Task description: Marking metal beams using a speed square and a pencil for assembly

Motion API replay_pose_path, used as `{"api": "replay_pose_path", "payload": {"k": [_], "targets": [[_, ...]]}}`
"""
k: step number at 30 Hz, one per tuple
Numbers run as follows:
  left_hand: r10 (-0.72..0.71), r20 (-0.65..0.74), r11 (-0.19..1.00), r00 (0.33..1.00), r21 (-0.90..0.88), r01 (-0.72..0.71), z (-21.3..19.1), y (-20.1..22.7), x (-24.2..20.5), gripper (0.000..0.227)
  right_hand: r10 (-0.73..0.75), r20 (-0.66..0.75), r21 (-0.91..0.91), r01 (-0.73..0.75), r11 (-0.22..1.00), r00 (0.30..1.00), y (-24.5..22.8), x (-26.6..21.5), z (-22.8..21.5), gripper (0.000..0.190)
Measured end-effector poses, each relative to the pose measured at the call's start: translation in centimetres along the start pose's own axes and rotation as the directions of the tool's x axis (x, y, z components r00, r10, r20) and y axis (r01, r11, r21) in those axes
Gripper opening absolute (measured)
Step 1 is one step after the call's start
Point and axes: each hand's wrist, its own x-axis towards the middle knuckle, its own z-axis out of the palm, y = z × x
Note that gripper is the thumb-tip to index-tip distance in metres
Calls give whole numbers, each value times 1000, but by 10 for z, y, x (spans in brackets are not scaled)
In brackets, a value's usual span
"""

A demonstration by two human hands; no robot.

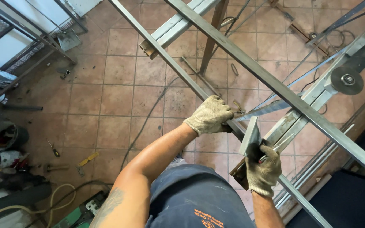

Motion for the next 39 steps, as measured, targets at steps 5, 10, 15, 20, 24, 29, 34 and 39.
{"api": "replay_pose_path", "payload": {"k": [5, 10, 15, 20, 24, 29, 34, 39], "targets": [[-265, 118, 709, 957, -648, 277, -27, 38, 10, 46, 91, -213, -99, -114, 988, 973, 13, -7, 22, 47], [-344, 468, 500, 814, -643, 580, -34, 79, 47, 60, 218, -194, 20, -218, 976, 957, 0, -10, 7, 56], [-256, 373, 609, 892, -655, 448, -4, 88, 64, 31, 108, -228, 145, -76, 987, 968, -15, -27, -54, 69], [94, 456, 761, 885, -606, 231, 29, 127, 81, 34, 354, -419, -179, -458, 870, 836, 17, -54, -101, 33], [300, 500, 860, 813, -510, -3, 49, 200, 88, 31, 668, -584, 114, -767, 631, 462, 41, -79, -132, 27], [393, 405, 895, 825, -376, -242, 100, 266, 93, 30, 484, -822, 196, -649, 735, 300, 163, -141, -165, 29], [434, 495, 884, 753, -393, -252, 91, 288, 117, 28, 669, -662, 314, -685, 658, 339, 206, -141, -184, 27], [407, 573, 862, 711, -499, -91, 81, 267, 133, 27, 678, -539, 63, -778, 625, 501, 178, -124, -170, 30]]}}
